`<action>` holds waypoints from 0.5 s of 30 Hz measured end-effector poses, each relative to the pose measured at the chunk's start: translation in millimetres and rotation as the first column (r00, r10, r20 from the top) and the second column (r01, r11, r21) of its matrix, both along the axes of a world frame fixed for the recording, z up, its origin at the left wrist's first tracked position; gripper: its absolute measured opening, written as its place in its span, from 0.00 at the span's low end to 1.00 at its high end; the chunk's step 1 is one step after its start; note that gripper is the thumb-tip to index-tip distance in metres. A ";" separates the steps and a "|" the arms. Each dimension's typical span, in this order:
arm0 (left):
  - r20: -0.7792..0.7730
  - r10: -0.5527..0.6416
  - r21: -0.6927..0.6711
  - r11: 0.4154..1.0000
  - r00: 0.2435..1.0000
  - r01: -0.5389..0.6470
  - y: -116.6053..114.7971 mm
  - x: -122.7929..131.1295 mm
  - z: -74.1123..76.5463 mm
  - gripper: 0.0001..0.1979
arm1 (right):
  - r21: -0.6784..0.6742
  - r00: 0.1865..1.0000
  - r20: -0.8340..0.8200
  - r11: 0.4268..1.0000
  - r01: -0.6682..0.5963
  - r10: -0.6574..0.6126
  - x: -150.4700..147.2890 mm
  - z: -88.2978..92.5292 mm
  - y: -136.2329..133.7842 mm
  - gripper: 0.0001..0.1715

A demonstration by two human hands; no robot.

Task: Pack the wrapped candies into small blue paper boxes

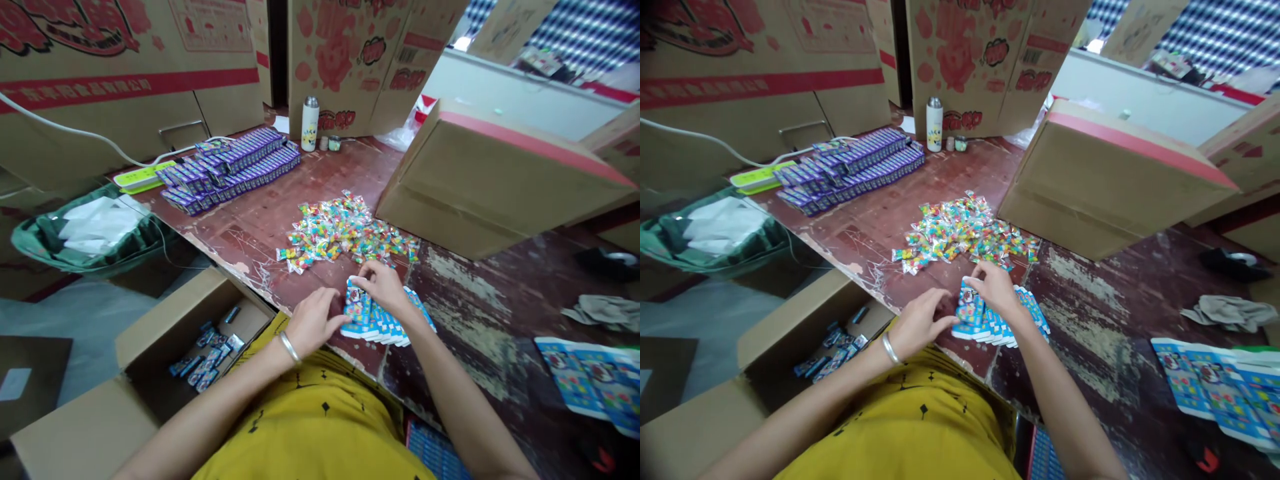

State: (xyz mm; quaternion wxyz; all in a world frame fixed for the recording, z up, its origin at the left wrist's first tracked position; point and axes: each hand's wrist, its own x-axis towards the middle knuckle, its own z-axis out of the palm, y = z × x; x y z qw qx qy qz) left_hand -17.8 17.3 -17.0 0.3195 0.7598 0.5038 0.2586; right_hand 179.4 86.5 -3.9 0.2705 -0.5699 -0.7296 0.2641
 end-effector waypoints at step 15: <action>0.753 0.043 -0.340 0.880 0.657 0.331 15.2 -10.5 24.3 0.25 | -0.175 0.853 -0.521 0.974 -0.142 0.031 -21.6 29.6 -54.5 0.23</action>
